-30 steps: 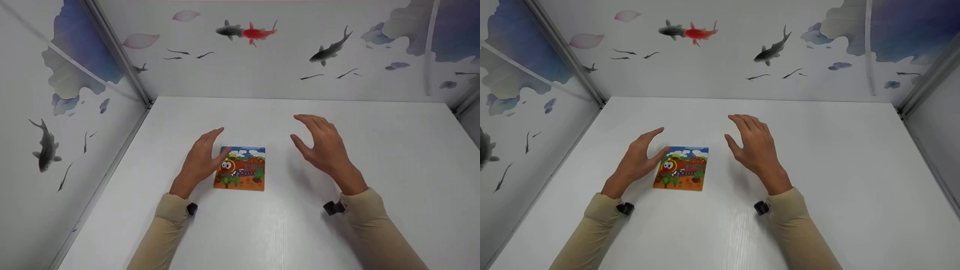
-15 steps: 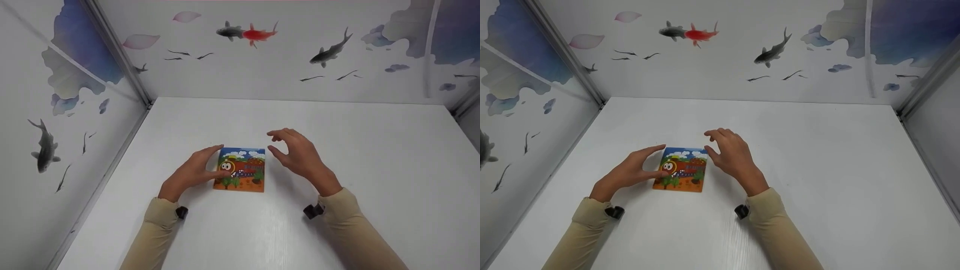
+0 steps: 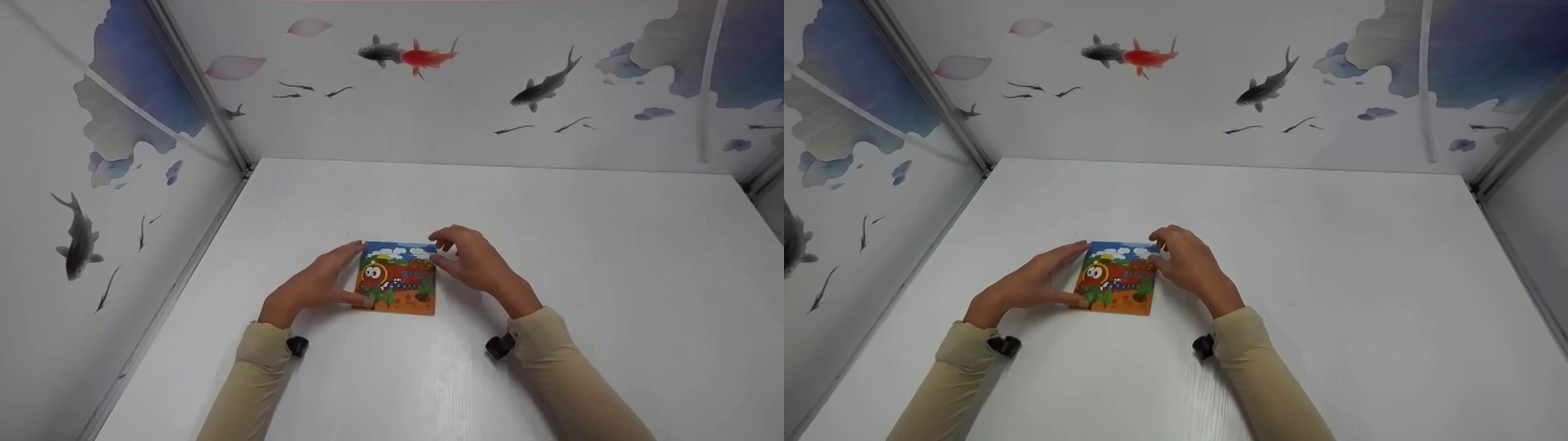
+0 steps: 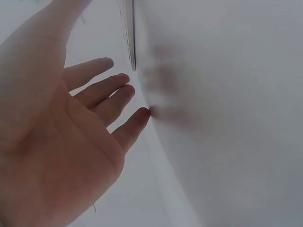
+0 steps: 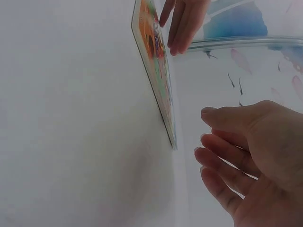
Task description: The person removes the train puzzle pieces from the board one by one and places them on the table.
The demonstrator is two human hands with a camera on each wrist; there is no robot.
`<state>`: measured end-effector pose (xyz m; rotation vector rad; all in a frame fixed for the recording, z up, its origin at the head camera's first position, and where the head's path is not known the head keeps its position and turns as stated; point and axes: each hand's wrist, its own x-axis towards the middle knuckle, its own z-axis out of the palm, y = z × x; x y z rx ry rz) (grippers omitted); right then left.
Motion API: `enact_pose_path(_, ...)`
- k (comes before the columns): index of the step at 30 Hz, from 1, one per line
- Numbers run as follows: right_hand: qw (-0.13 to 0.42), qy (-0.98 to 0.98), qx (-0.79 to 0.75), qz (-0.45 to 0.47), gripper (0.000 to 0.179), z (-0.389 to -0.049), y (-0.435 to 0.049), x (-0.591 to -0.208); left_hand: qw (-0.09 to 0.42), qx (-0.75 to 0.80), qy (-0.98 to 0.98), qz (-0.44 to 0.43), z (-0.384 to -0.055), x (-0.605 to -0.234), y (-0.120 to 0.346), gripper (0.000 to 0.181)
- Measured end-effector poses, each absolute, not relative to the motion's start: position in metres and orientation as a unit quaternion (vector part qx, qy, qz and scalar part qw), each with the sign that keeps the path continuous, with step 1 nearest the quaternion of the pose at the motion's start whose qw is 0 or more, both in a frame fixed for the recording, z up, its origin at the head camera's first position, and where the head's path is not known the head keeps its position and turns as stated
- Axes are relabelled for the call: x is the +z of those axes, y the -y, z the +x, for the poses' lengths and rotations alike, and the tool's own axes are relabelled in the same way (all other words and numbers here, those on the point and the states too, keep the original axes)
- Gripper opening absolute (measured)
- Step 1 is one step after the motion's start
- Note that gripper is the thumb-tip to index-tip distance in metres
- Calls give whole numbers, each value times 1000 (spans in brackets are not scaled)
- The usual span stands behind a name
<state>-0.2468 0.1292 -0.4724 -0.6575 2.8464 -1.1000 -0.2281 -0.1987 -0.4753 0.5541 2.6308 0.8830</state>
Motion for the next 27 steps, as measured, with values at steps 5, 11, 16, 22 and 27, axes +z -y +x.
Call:
enact_pose_path(5,41,-909,-361,-206,36,-248,-129,-480,168,307,-916,197,-227,-477,196,111)
enact_pose_path(11,54,-912,-351,-204,38,-249,-124,-486,176,295,-921,182,-225,-478,198,110)
enact_pose_path(16,54,-914,-344,-208,39,-250,-119,-485,176,292,-923,180,-225,-477,198,110)
enact_pose_path(22,59,-913,-346,-207,39,-250,-117,-485,180,297,-919,185,-225,-477,198,109)
enact_pose_path(27,64,-910,-359,-196,39,-252,-117,-485,179,301,-918,185,-227,-475,199,109)
